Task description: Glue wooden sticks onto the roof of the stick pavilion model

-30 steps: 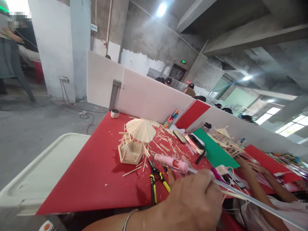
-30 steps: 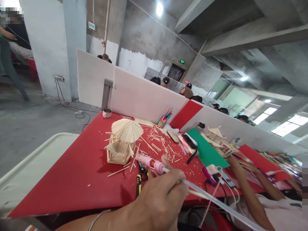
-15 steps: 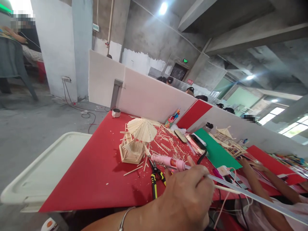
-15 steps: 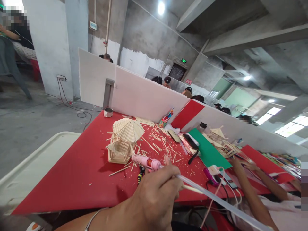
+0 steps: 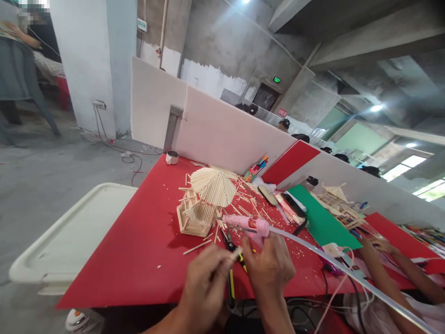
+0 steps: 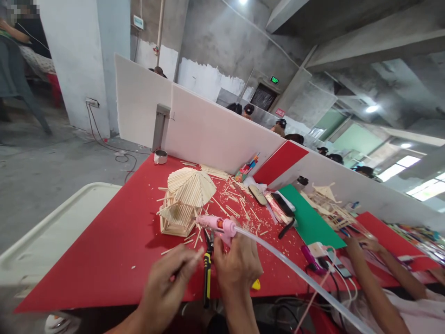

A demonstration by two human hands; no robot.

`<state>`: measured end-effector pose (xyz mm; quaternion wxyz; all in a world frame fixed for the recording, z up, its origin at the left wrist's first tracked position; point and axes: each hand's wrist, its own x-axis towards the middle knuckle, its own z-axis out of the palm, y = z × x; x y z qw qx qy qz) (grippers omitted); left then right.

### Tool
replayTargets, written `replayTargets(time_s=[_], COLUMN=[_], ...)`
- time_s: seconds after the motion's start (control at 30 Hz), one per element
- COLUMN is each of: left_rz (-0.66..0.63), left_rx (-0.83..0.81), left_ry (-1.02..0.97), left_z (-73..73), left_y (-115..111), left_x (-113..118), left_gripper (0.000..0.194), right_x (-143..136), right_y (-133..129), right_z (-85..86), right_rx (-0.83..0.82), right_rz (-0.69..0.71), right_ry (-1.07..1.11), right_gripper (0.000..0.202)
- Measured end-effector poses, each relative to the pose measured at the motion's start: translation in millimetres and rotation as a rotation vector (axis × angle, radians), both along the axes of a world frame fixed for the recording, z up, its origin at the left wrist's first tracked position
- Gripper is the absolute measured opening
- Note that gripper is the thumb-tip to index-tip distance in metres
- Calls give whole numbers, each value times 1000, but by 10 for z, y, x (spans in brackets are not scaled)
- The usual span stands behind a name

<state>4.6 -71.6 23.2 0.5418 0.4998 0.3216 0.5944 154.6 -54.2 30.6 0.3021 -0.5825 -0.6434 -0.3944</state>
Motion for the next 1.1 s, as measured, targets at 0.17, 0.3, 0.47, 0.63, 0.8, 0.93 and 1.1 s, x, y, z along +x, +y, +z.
replayTargets(time_s=[0.17,0.3,0.47,0.63,0.8,0.93,1.1], left_rz=[55,20,59,67,60,67,77], left_rx=[-322,-363,-383,-362,-343,-341,-349], left_ry=[-95,-127,-111,-88,-83,-83,-86], left_z=[-377,-412,-427,-514,-578,-592,-606], left_y=[342,435,433,466,485,496,503], left_x=[-19,39,44,48,57,63,67], left_gripper=[32,37,37,42,41,39,38], right_x=[-46,-45,-35,-38,-25,-30,-27], right_y=[109,145,153,178,176,168,161], right_z=[-2,53,77,62,59,67,69], right_rx=[25,11,3,-9,15,20,21], right_rz=[-116,-103,-105,-87,-88,-89,-76], right_ry=[-42,-91,-115,-119,-126,-136,-141], right_gripper=[24,18,15,17,15,13,12])
